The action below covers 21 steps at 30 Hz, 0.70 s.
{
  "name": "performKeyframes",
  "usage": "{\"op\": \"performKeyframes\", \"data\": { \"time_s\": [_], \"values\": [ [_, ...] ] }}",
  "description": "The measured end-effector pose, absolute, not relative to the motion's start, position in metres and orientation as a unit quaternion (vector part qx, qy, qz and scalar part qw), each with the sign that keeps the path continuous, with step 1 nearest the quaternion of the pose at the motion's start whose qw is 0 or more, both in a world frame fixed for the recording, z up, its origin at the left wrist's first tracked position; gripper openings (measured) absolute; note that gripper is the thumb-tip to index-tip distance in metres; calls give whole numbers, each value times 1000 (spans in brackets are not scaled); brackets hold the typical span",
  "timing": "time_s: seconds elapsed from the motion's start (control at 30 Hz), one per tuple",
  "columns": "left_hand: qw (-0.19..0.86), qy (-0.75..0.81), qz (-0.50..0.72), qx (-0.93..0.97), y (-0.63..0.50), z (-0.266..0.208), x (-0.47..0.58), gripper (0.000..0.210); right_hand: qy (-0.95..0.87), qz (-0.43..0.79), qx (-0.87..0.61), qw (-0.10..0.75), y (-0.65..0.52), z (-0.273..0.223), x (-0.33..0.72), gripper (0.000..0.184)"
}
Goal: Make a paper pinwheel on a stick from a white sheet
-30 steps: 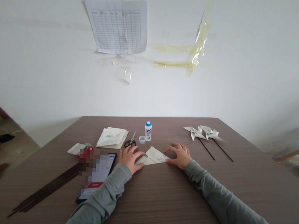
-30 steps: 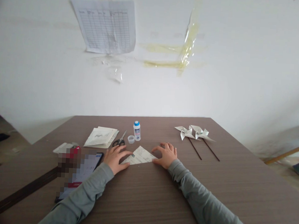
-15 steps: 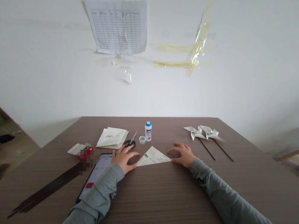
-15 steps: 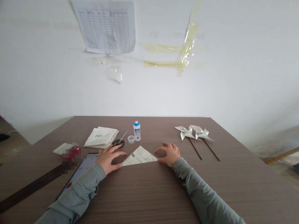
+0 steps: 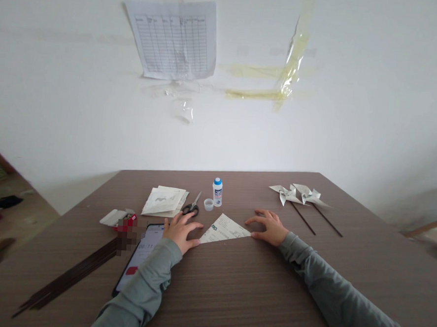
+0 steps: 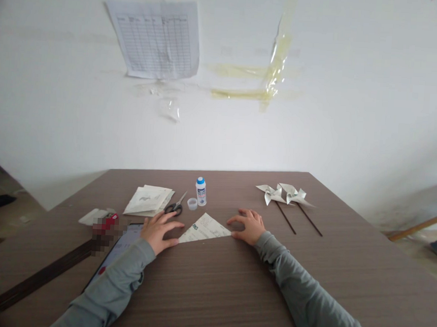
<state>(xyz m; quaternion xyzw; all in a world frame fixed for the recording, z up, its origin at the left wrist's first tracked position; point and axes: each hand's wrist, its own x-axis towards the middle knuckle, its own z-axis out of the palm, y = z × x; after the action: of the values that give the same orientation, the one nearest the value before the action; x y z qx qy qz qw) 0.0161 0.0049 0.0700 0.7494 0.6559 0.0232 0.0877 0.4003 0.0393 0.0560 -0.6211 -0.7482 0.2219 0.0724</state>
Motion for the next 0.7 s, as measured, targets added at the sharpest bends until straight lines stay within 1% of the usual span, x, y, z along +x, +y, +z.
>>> {"op": "performKeyframes", "data": {
  "time_s": [0.07, 0.13, 0.23, 0.33, 0.5, 0.7],
  "values": [
    [80, 660, 20, 747, 6, 67, 19, 63, -757, 230, -606, 80, 40, 54, 400, 52],
    [73, 656, 31, 751, 7, 62, 21, 60, -764, 237, -591, 103, 41, 50, 399, 47],
    [62, 646, 53, 759, 8, 55, 24, 55, -775, 225, -572, 146, 42, 42, 394, 50],
    [58, 639, 63, 764, 7, 48, 29, 59, -786, 204, -562, 160, 42, 34, 388, 53],
    [75, 637, 84, 763, 6, 46, 36, 52, -795, 193, -540, 196, 44, 25, 387, 43],
    [82, 640, 114, 756, 11, 44, 34, 51, -796, 198, -518, 242, 46, 25, 387, 38]
  ]
}}
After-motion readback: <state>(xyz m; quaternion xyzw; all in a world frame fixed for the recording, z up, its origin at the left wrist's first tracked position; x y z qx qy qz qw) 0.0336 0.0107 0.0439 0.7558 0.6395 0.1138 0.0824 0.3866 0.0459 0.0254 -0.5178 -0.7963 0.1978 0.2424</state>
